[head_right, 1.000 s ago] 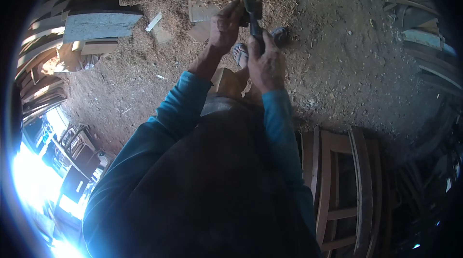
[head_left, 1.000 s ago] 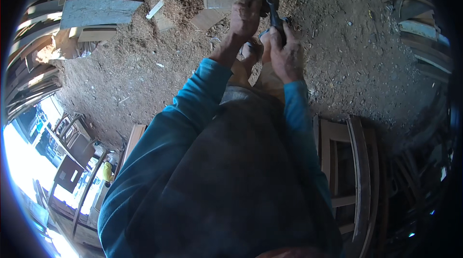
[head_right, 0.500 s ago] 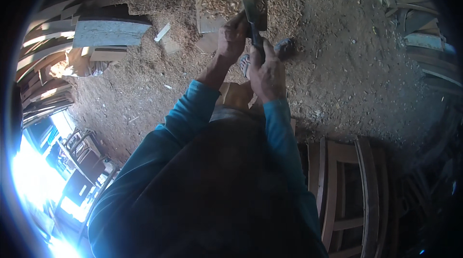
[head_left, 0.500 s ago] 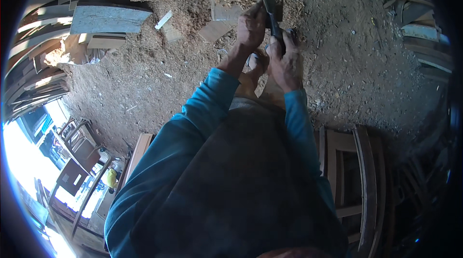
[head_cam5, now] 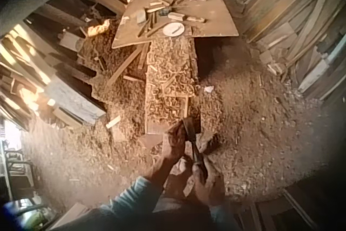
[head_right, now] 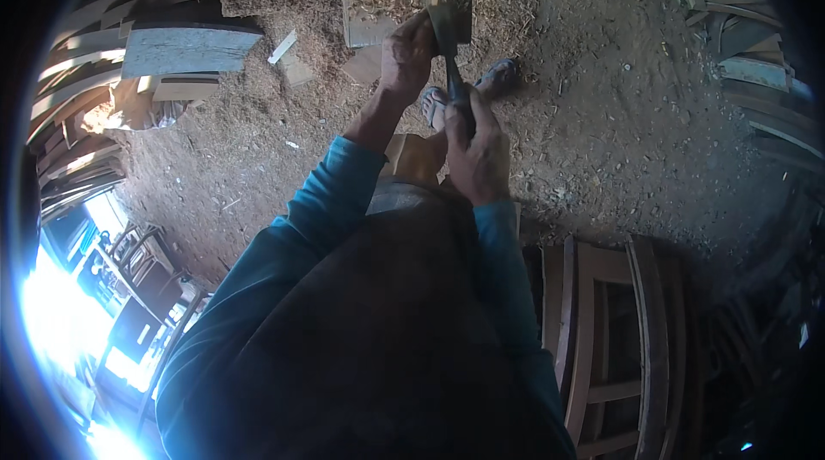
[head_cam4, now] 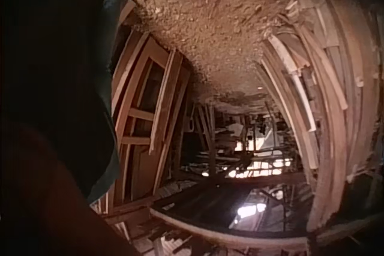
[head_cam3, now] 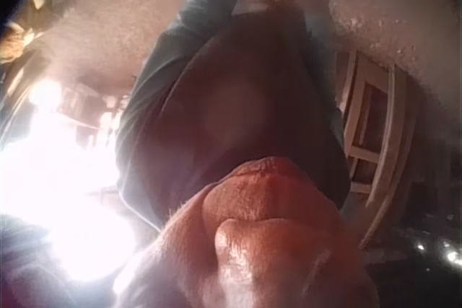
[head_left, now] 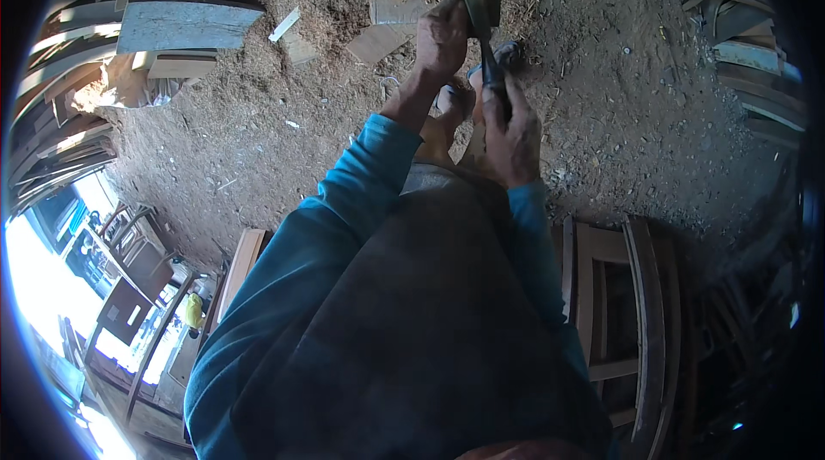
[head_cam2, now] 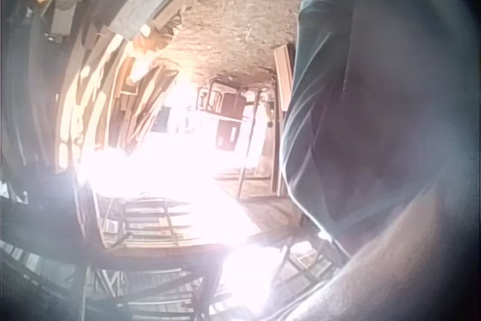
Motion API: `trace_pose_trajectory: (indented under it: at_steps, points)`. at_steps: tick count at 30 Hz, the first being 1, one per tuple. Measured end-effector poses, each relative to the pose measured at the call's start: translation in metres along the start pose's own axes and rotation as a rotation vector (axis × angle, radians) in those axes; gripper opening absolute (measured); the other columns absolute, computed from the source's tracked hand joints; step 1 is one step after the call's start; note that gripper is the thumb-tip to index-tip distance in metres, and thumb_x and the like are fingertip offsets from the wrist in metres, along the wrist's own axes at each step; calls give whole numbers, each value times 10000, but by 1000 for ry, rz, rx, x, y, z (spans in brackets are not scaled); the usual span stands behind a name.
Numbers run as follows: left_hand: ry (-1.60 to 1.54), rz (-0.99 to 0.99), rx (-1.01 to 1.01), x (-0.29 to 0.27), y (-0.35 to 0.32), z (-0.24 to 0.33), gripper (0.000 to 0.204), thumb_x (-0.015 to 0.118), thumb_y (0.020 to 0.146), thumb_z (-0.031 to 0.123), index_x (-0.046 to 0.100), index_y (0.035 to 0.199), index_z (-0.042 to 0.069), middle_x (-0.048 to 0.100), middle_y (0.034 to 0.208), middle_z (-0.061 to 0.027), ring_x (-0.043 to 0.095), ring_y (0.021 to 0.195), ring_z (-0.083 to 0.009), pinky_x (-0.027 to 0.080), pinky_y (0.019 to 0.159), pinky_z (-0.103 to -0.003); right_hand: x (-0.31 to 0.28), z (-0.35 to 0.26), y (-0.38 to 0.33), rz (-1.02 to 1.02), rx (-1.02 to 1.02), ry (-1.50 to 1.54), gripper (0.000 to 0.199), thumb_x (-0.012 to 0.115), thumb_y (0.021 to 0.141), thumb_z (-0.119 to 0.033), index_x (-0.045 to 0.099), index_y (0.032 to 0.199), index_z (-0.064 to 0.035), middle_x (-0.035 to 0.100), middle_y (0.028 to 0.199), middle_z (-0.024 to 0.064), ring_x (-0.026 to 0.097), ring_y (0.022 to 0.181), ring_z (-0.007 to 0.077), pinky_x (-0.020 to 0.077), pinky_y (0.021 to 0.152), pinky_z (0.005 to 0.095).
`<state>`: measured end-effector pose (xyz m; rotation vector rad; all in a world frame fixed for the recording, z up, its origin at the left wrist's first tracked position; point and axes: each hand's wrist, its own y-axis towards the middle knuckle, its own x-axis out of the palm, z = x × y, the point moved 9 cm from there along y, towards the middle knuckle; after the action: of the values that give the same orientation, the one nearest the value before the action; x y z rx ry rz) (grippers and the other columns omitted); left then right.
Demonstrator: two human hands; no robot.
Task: The person shapes a small piece of wood by hand using a chisel, repeatedly carving thin shavings from the surface while holding the wood against a larger block.
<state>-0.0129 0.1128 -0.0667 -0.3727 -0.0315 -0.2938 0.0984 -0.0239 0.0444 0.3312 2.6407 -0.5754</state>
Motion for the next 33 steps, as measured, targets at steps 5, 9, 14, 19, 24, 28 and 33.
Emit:
trace_pose_trajectory:
  at_steps: [5, 9, 14, 19, 24, 28, 33]
  points:
    - [-66, 21, 80, 6, -2, 1, 346, 488, 1093, 185, 631, 1324, -29, 721, 996, -72, 669, 863, -123, 573, 776, -288, 9, 15, 13, -13, 95, -47, 515, 559, 1031, -358, 564, 1404, -3, 653, 1264, 307, 648, 1160, 472, 541, 947, 497]
    - [-55, 76, 98, 0, -9, 5, 330, 501, 1077, 176, 656, 1286, -26, 741, 945, -101, 678, 805, -129, 577, 722, -320, 14, 9, 14, 16, 108, -23, 526, 565, 1030, -374, 565, 1400, -1, 659, 1255, 305, 644, 1162, 472, 531, 961, 500]
    - [17, 46, 50, 5, -4, 13, 344, 556, 1067, 174, 634, 1305, -62, 747, 966, -105, 685, 826, -125, 582, 735, -309, 21, 23, 51, 13, 119, -6, 529, 564, 1030, -386, 576, 1373, 17, 685, 1163, 315, 673, 1083, 473, 546, 912, 492]
    - [-39, 86, 58, 4, -4, 4, 349, 566, 1064, 169, 632, 1304, -75, 748, 988, -113, 686, 854, -128, 581, 763, -303, 10, 12, 75, -38, 166, -35, 505, 565, 1027, -371, 592, 1333, 29, 687, 1129, 323, 677, 1054, 479, 545, 896, 508]
    - [-80, 97, 140, -8, 1, -7, 337, 557, 1070, 161, 631, 1299, -76, 744, 980, -114, 689, 846, -130, 583, 764, -301, 9, -4, 25, 8, 73, -37, 449, 560, 1029, -354, 608, 1306, -4, 695, 1120, 309, 676, 1045, 486, 542, 880, 550]
    - [-74, 54, 57, 9, -8, 21, 326, 539, 1078, 155, 629, 1307, -59, 737, 962, -90, 678, 826, -114, 579, 732, -297, 2, 7, 69, 12, 114, -144, 436, 563, 1021, -375, 629, 1275, -27, 713, 1077, 274, 696, 1000, 469, 552, 864, 537]
    - [-58, 4, 21, 5, -6, 22, 346, 541, 1073, 151, 619, 1355, -35, 738, 955, -77, 680, 808, -123, 574, 732, -292, -1, 18, 85, -74, 101, 7, 444, 606, 995, -378, 639, 1290, -49, 726, 1046, 243, 718, 973, 416, 550, 840, 506]
